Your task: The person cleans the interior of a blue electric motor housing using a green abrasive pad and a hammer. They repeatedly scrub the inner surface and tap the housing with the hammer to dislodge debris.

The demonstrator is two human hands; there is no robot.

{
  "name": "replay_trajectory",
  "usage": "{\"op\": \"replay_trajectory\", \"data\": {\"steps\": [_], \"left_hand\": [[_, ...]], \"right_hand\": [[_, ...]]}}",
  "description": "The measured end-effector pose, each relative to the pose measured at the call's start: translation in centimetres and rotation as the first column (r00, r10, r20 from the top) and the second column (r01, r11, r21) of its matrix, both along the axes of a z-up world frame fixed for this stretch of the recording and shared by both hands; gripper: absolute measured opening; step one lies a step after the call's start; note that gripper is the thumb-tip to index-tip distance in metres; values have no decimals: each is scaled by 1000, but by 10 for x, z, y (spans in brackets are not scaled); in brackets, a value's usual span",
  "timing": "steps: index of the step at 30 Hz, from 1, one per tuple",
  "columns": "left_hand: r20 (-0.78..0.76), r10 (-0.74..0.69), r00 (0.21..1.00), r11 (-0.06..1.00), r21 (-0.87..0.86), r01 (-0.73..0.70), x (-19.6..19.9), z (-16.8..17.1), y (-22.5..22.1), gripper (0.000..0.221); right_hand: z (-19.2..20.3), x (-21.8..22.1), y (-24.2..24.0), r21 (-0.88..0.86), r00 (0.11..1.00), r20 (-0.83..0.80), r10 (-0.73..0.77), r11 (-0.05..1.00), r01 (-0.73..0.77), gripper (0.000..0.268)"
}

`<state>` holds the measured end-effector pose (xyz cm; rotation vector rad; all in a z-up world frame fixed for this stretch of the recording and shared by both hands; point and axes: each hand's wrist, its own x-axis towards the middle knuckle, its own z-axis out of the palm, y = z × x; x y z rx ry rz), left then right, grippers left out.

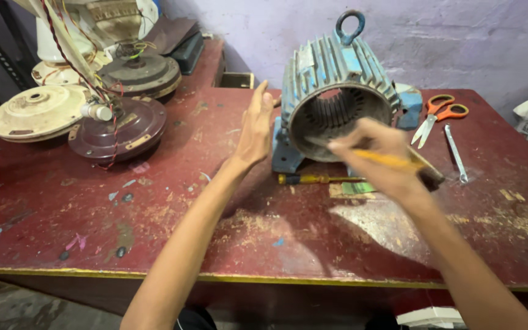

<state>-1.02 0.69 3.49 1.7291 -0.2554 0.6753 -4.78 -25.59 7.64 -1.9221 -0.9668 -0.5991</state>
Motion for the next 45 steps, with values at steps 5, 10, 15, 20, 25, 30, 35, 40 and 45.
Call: {"op": "replay_trajectory", "data": {"steps": [5,10,15,20,25,30,35,40,45], "left_hand": [[163,45,986,992,111,-63,-2,-1,1,79],[110,44,993,994,95,-55,-7,0,-1,76],[155,19,988,995,90,-34,-9,5,-4,73],[122,94,988,984,139,-111,-10,2,-1,66],[251,53,967,987,131,-89,-10,6,-5,66],[122,46,992,995,79,-56,-17,10,-8,66],[208,108,972,977,158,-142,-13,3,-6,62],[223,78,972,981,156,-114,-4,-1,-6,61],[215,82,973,979,164,-119,-3,-7,-6,62]], "right_hand": [[8,-10,-6,102,982,-44,-182,977,186,19],[16,-17,-10,725,761,-412,501,686,-59,20],[-5,-16,-14,228,949,-314,-9,970,85,22],[-14,-5,-6,475,941,-301,157,880,5,20],[11,-14,-12,614,661,-599,452,789,17,23],[14,-40,-15,-36,948,-140,-287,958,285,19],[25,-60,-25,22,974,-218,-62,997,68,17],[57,-76,-14,-284,991,118,-56,955,88,11],[72,-64,-2,-145,986,-142,-83,988,62,16]]}}
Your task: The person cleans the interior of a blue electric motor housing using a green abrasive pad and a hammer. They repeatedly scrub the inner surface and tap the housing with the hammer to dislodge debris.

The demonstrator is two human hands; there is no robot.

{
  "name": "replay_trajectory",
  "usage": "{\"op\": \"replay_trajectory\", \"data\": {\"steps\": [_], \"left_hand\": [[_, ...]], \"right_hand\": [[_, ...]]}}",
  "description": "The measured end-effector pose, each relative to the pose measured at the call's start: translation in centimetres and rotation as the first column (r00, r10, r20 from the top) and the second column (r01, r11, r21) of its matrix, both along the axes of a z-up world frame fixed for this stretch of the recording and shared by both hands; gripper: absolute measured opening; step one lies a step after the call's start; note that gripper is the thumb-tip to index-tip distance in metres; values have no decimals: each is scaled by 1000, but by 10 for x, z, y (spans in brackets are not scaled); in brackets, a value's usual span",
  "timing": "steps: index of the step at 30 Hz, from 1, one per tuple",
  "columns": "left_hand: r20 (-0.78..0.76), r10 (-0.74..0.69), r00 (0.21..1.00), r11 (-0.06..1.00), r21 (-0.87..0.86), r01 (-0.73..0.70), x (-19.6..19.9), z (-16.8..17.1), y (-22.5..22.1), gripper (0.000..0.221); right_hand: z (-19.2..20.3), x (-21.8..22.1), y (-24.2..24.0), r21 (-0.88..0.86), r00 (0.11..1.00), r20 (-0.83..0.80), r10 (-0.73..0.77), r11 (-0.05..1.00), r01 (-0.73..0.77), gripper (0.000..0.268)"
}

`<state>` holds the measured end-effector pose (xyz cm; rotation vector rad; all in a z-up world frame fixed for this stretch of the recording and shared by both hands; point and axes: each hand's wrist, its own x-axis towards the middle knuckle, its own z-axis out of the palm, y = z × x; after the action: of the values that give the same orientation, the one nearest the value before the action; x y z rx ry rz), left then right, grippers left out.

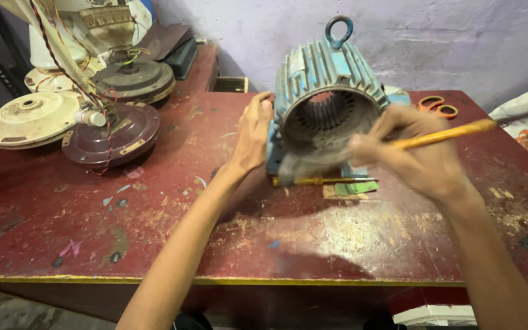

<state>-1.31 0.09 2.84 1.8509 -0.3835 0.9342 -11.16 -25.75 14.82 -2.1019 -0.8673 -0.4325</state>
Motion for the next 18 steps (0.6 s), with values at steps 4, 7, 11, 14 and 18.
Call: {"op": "replay_trajectory", "data": {"steps": [4,7,11,14,18], "left_hand": [[-1,12,1000,1000,5,-12,0,0,-1,61],[-16,13,1000,1000,2,-13,0,-3,-1,63],[-15,-4,1000,999,-52,3,2,1,5,66],[-43,16,999,997,-69,-19,0,5,1,66],[46,85,995,992,-99,-80,-9,9,-2,54]], "right_hand": [[-6,15,-2,-341,982,175,-71,931,128,28],[-12,18,-4,26,922,-385,-47,998,62,29],[-14,17,13,75,977,46,-210,976,206,23],[-22,22,24,130,992,-120,30,991,-14,25],[-29,37,4,584,965,-170,202,809,-66,30]]}}
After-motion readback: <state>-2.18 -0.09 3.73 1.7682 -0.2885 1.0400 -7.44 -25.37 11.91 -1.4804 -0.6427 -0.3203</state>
